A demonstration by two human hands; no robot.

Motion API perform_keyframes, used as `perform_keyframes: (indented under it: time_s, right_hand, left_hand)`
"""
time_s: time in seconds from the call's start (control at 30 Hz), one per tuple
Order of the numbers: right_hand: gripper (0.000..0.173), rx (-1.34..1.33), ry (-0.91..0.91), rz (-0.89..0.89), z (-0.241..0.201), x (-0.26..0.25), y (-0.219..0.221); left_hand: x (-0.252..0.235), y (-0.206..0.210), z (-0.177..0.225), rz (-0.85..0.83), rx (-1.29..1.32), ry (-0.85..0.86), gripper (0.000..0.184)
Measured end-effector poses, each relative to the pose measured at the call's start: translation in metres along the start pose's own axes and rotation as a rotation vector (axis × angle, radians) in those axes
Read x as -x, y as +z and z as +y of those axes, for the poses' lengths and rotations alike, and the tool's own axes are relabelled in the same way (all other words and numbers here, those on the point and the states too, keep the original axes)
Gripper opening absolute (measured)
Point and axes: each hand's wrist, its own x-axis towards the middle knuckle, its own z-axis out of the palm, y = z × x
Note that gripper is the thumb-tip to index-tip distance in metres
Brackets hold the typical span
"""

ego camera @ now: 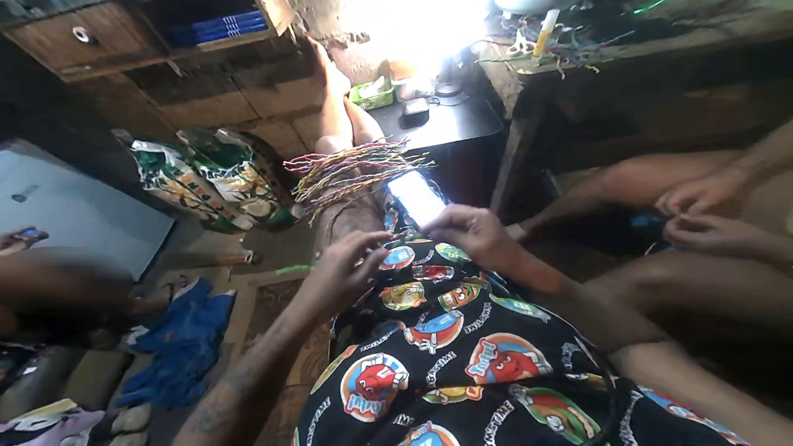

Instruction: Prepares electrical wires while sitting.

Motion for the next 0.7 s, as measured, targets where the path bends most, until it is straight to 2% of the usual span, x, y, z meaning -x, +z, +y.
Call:
perform_keyframes:
  time_s: [0.03,0.07,0.17,0.3,0.47,0.57,0.7]
  right_hand:
    - [0.016,-0.025,-0.172,0.023,0.031,0.000,0.016]
    - [0.016,-0.055,-0.257,0.009,0.042,0.000,0.026]
    - [0.018,-0.071,-0.291,-0.052,0.047,0.004,0.034]
    - [0.019,0.091,-0.275,0.059,0.044,0.013,0.028]
    - [0.019,0.264,-0.627,0.236,0.047,0.014,0.031]
    - [0.016,0.328,-0.643,0.296,0.042,0.012,0.030]
    - [0.012,0.247,-0.566,0.254,0.040,0.011,0.029]
  left_hand:
    - [0.005,0.010,-0.001,-0.039,0.058,0.005,0.032]
    - [0.007,0.019,-0.001,-0.068,0.110,0.017,0.032]
    - [0.006,0.032,0.002,-0.082,0.154,0.066,0.025]
    - [0.005,0.039,0.005,-0.046,0.086,0.101,0.025]
    - [-0.001,0.038,0.005,-0.103,0.065,0.083,0.028]
    - [-0.002,0.040,0.005,-0.039,0.110,0.072,0.027]
    - [-0.005,0.045,0.007,0.013,0.308,-0.042,0.017]
